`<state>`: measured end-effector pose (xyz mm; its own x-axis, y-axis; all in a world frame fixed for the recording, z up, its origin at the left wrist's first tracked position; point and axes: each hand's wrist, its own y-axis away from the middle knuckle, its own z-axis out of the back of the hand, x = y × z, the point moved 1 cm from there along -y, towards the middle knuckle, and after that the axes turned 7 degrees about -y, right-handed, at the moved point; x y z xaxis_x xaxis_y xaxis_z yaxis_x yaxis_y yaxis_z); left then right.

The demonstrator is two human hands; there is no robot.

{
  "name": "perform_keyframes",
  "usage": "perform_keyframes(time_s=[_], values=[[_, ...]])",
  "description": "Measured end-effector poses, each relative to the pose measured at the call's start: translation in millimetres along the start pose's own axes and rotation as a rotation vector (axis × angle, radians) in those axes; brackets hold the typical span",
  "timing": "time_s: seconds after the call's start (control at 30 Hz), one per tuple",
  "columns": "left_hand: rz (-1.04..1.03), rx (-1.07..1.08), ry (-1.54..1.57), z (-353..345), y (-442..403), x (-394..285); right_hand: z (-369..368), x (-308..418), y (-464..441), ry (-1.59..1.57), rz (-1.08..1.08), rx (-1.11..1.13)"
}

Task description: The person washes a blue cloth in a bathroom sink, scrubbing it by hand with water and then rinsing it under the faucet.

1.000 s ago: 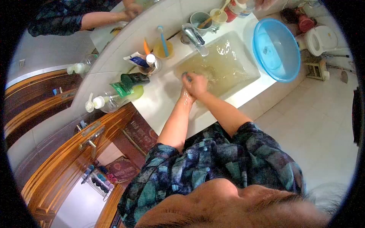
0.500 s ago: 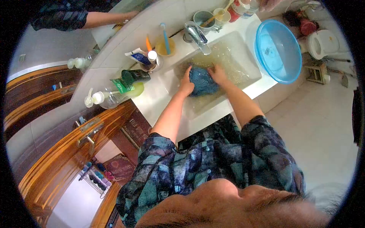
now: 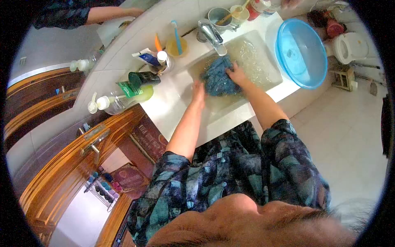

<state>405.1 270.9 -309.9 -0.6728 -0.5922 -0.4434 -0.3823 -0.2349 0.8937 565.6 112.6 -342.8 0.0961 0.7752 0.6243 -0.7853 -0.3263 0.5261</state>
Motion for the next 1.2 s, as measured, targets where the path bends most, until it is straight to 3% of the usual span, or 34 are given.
perform_keyframes(time_s=[0.1, 0.13, 0.23, 0.33, 0.37, 0.4, 0.43, 0.47, 0.5, 0.57, 0.63, 0.67, 0.8, 0.9, 1.07, 1.17, 1.2], values=[[0.104, 0.039, 0.093, -18.7, 19.8, -17.0, 40.3, 51.2, 27.7, -0.165, -0.137, 0.193], [0.119, 0.071, 0.106, -18.2, 15.8, -16.1, 41.0, 32.3, 15.0, -0.27, -0.129, 0.118], [0.164, 0.187, 0.166, -16.1, 5.2, -20.7, 35.2, 13.2, 5.1, -0.099, -0.242, -0.324], [0.217, 0.313, 0.271, -16.9, 8.4, -31.4, -33.1, 23.4, 29.1, -0.475, -0.137, -0.063], [0.238, 0.34, 0.308, -19.5, 19.8, -42.2, -42.7, 39.7, 44.0, -0.725, -0.254, 0.19], [0.26, 0.367, 0.344, -22.1, 30.3, -50.8, -24.1, 89.1, 72.4, -0.778, -0.288, 0.386], [0.26, 0.331, 0.385, -22.1, 38.3, -55.8, -38.3, 94.1, 79.1, -0.799, -0.272, 0.453], [0.26, 0.294, 0.425, -20.1, 45.0, -59.5, -43.0, 100.0, 90.3, -0.59, -0.116, 0.407], [0.127, 0.377, 0.441, -10.8, 29.9, -43.0, -22.9, 123.9, 110.6, -0.442, 0.026, 0.394], [-0.023, 0.483, 0.495, -11.1, 18.2, -27.3, -11.7, 124.2, 130.8, -0.477, 0.342, 0.414], [-0.064, 0.534, 0.568, -34.4, 35.2, -36.3, 5.9, 131.7, 141.9, -0.352, 0.252, 0.385], [0.072, 0.503, 0.66, -45.2, 47.3, -38.0, 11.1, 133.6, 143.6, -0.289, 0.207, 0.371], [-0.028, 0.654, 0.833, -46.9, -0.4, 7.5, -3.8, 119.3, 111.9, -0.105, 0.463, 0.018], [0.118, 0.291, 0.668, -60.8, 25.5, -26.3, -6.4, 114.2, 67.1, 0.041, 0.176, -0.173], [0.125, 0.362, 0.526, -45.4, 35.2, -42.8, 38.9, 62.0, 12.9, 0.208, -0.201, -0.104], [0.208, 0.179, 0.373, -25.8, 34.3, -43.1, 17.4, 8.4, -3.6, 0.166, -0.198, -0.493], [0.201, 0.347, 0.352, -13.8, 19.2, -28.6, 14.8, 25.8, 6.0, 0.113, -0.288, -0.357]])
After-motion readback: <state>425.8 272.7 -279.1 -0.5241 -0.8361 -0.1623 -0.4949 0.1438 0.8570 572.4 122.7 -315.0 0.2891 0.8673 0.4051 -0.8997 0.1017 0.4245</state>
